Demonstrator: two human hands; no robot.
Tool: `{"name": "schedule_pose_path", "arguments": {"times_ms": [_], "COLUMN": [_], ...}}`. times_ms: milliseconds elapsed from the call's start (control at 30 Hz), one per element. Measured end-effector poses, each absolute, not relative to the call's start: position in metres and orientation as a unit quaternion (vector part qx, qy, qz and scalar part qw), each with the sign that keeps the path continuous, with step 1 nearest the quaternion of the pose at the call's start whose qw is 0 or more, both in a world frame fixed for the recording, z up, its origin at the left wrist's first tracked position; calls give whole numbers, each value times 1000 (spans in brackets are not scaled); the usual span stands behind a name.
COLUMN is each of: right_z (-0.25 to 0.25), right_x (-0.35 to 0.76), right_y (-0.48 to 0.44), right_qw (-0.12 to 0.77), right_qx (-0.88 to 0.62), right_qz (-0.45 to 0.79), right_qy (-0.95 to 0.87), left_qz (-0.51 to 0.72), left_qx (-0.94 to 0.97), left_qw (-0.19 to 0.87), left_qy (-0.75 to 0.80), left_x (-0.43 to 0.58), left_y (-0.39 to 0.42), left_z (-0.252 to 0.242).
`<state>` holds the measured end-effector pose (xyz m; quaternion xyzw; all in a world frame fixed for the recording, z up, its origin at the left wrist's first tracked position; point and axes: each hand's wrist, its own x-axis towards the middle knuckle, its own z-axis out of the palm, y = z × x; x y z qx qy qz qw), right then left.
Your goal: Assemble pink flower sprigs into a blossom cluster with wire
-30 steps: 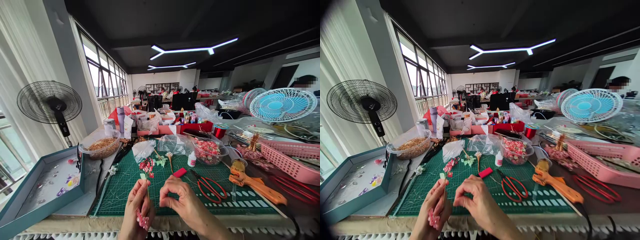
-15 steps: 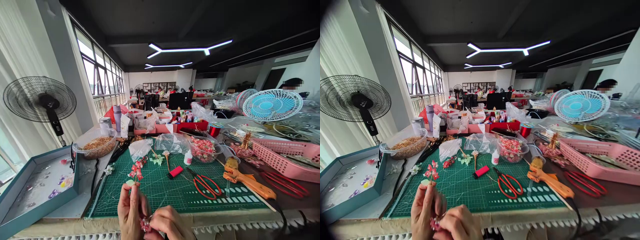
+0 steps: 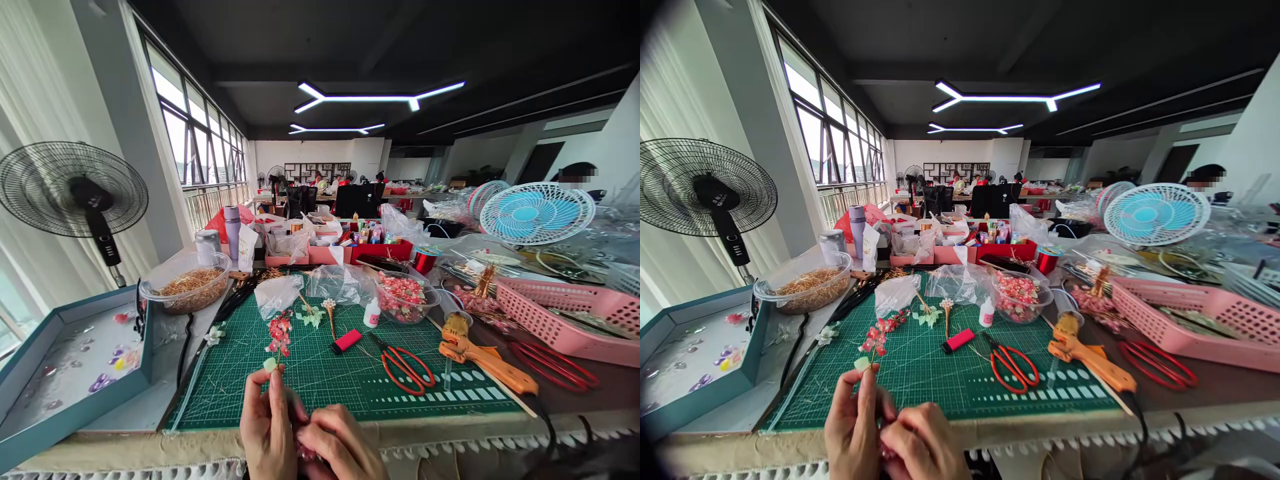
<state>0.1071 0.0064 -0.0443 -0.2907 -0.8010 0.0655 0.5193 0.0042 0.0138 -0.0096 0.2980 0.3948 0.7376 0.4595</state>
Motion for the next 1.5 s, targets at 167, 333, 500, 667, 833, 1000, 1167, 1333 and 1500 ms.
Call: {"name": "schedule_pose_path", "arguments": {"times_ms": [167,333,500,667,833,1000,1167,1333,1500], "right_z": [-19,-4,-1,8,13,51,60,30,21], "right_x": [131,151,152,145,158,206,187,146,143], "right_y": [11,17,22,13,12,5,-8,3,7], "right_qw": [510,393,349,332,405,530,350,395,435], "right_qx": [-292,-196,-227,-292,-292,-258,-318,-311,-347], "right_qz": [416,771,754,683,655,660,683,660,588], "right_qy": [-694,-461,-508,-582,-567,-465,-557,-559,-588], "left_qz": [684,608,507,498,481,465,406,375,422], "left_qx": [334,365,487,573,567,551,668,690,607], "left_qw": [473,521,519,422,456,496,395,423,512], "left_qy": [443,475,486,496,489,484,483,453,437], "left_x": [-18,-48,-18,5,-3,-19,-28,-24,-21], "left_y": [31,59,47,31,32,37,32,19,10], "left_z": [-10,10,19,5,-12,-15,16,36,25]}}
